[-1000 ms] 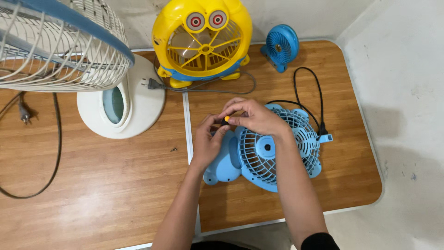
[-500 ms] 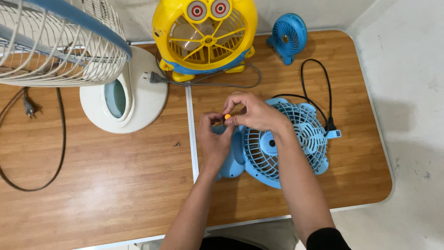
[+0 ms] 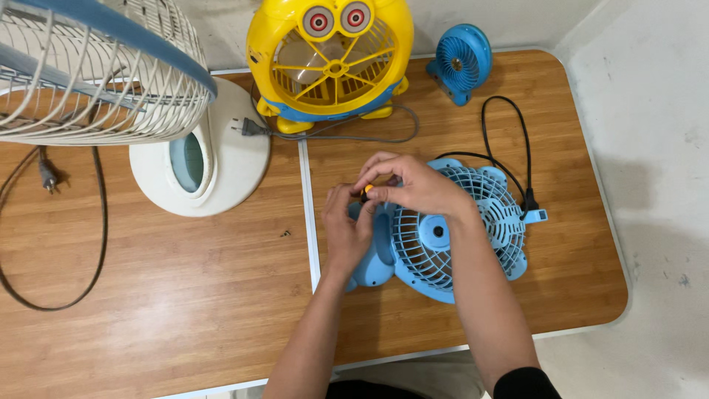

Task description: The person assembles a small blue bear-shaped fan on a wooden table using a screwdriver. They repeatedly insert and tighten screws into the fan's base and body, adjusting the fan's orientation as needed. Other fans are visible on the table but not handled.

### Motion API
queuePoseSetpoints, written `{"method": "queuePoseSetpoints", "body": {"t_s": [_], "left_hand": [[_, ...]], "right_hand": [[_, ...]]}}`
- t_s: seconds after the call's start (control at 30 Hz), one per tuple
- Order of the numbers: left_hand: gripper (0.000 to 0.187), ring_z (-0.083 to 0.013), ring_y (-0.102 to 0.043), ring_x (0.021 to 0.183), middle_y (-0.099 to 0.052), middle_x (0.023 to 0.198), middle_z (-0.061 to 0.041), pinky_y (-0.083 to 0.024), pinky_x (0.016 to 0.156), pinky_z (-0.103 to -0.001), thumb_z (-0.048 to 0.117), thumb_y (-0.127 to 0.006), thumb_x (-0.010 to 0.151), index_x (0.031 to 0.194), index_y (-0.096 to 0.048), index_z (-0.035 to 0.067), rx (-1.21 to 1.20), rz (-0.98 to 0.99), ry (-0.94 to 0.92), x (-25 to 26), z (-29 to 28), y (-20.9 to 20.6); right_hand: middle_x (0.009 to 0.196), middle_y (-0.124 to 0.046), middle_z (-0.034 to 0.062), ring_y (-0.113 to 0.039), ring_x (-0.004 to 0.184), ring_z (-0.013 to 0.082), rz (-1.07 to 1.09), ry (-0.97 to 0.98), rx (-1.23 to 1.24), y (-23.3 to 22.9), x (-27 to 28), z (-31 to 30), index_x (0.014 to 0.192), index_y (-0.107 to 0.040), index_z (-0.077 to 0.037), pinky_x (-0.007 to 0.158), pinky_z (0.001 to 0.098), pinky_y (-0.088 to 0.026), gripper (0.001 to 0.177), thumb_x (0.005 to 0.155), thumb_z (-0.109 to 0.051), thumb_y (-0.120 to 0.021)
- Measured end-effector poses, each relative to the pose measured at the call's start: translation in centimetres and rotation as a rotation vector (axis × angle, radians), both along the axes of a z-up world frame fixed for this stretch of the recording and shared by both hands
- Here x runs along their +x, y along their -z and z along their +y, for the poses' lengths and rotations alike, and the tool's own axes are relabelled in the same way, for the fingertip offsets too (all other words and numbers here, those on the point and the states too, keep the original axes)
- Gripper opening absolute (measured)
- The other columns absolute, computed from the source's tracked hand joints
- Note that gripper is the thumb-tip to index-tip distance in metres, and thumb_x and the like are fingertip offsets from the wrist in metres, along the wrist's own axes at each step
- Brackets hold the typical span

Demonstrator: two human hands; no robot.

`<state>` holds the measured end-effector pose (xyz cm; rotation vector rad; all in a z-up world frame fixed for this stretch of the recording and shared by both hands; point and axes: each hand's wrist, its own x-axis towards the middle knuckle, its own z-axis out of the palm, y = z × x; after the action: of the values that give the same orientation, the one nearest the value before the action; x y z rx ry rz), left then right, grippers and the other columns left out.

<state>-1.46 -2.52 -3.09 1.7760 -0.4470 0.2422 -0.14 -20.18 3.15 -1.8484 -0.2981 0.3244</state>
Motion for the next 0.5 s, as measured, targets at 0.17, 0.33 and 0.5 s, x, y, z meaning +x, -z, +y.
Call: {"method": "queuePoseSetpoints", "body": {"t_s": [0.17,0.33,0.5], "left_hand": [[0.029,-0.0295,-0.063,0.092,-0.068,0.097,-0.013,-0.05,0.079,-0.039,0.007,-0.082,0.083,0.109,-0.069,0.001,-0.006,0.006,-0.009,0.1,0.2,-1.0],[0.036,-0.0272,-0.067,0.091,-0.067,0.1,-0.013,-0.053,0.08,-0.036,0.008,-0.085,0.078,0.108,-0.066,0.001,-0.051,0.033,-0.064,-0.3,0.2,-1.1],[0.029,-0.0277,-0.069,0.092,-0.068,0.099,-0.011,-0.054,0.079,-0.036,0.003,-0.085,0.078,0.099,-0.065,0.002,-0.05,-0.05,-0.08,-0.4,0.2,0.0]], "right_hand": [[0.111,-0.067,0.0036,-0.067,0.103,0.0165,0.017,0.006,0.015,1.0,0.7,0.0,0.107,-0.073,-0.006,0.087,0.0316,-0.055,0.018,0.093,-0.017,-0.073],[0.112,-0.065,0.0055,-0.064,0.108,0.0194,-0.07,-0.011,-0.023,1.6,0.4,-0.2,0.101,-0.073,-0.004,0.091,0.0325,-0.053,0.019,0.088,-0.016,-0.078],[0.112,-0.064,0.0055,-0.061,0.111,0.0191,-0.069,-0.032,-0.002,1.9,0.2,0.0,0.101,-0.074,-0.005,0.097,0.0335,-0.05,0.02,0.086,-0.016,-0.079]]}}
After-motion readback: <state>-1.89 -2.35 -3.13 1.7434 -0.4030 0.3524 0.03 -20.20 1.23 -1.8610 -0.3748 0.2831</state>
